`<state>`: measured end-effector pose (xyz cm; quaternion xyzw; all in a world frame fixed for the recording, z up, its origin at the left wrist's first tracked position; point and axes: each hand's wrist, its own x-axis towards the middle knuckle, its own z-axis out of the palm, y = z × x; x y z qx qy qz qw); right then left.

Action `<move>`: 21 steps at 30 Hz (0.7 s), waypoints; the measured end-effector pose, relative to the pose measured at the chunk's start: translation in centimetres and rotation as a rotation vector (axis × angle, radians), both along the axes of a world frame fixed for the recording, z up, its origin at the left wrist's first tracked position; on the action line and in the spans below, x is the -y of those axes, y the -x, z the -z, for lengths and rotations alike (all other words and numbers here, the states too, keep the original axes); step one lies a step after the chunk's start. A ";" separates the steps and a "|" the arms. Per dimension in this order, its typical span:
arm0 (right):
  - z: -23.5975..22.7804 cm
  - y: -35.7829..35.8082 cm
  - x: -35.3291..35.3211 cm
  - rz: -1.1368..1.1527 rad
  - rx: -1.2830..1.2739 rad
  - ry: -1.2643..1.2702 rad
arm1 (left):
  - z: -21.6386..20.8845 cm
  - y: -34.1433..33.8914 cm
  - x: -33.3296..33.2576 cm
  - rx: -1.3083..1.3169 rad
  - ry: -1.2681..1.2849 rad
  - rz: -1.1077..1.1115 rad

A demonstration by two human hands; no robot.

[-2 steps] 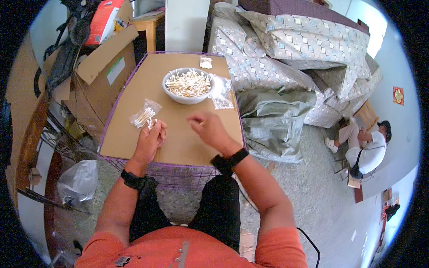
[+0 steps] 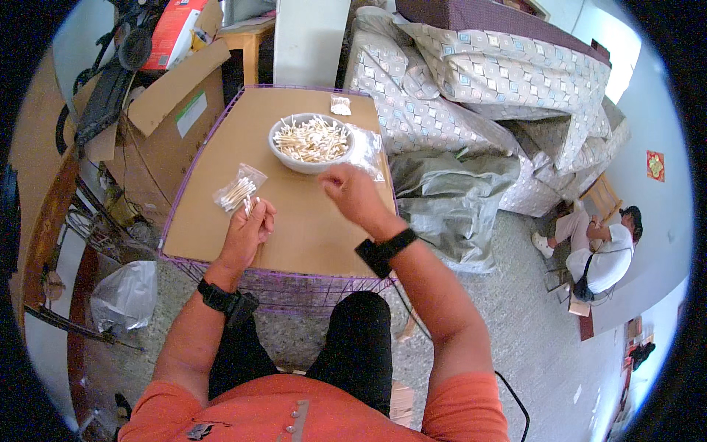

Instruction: Counting cotton swabs from a bowl and placing them into small clear plastic bags.

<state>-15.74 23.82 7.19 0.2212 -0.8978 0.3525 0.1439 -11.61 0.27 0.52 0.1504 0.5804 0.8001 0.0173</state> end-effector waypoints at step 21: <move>-0.8 12.6 2.0 0.094 -0.156 -0.502 | 0.2 0.3 -0.4 -0.232 0.345 -0.128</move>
